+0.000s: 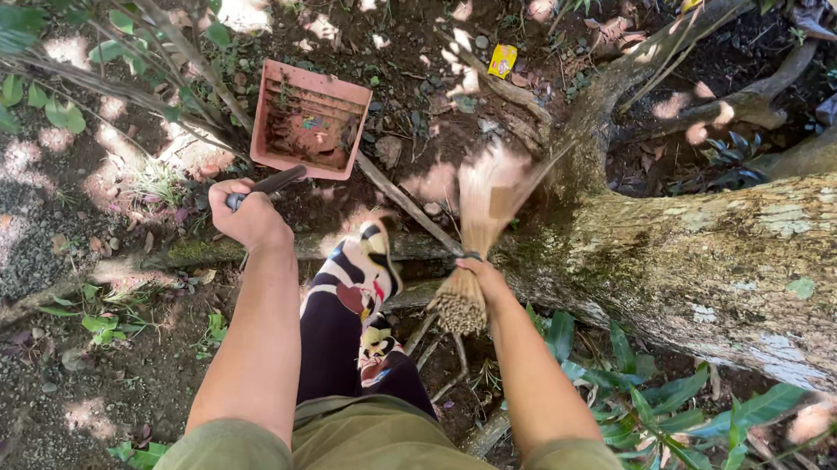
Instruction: The person sweeps dry leaves and small debris from a garden area using a traditional straw broom and a pink dustpan. They gather the debris into piles and sweep it into the dustpan, moving along the base of plants and tree roots.
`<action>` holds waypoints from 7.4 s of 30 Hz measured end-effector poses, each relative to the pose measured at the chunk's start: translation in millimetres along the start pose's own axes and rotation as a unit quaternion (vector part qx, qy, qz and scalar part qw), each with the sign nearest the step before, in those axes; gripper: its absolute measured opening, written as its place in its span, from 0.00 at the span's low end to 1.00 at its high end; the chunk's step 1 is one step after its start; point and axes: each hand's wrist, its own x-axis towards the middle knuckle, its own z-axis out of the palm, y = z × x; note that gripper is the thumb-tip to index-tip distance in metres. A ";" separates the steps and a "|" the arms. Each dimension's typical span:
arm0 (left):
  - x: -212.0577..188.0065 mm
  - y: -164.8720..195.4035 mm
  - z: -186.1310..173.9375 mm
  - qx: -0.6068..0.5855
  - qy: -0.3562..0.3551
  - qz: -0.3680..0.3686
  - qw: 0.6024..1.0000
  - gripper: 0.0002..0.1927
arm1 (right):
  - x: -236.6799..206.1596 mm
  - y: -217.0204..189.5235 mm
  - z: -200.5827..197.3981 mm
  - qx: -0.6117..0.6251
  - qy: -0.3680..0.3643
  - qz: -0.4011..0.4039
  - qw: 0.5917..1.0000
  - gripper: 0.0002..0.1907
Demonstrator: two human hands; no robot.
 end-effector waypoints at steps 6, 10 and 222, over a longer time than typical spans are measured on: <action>12.7 -25.3 20.9 0.021 -0.005 -0.021 1.000 0.18 | -37.8 -18.1 -65.9 -0.001 -0.017 -0.039 0.999 0.37; 19.6 -40.9 42.3 0.051 -0.026 0.022 0.998 0.18 | -58.9 -18.6 -108.0 -0.104 0.037 -0.146 0.983 0.35; -249.4 -154.5 335.7 0.099 0.589 -0.102 0.796 0.12 | 103.7 -616.1 210.5 -0.480 -0.240 0.283 0.795 0.14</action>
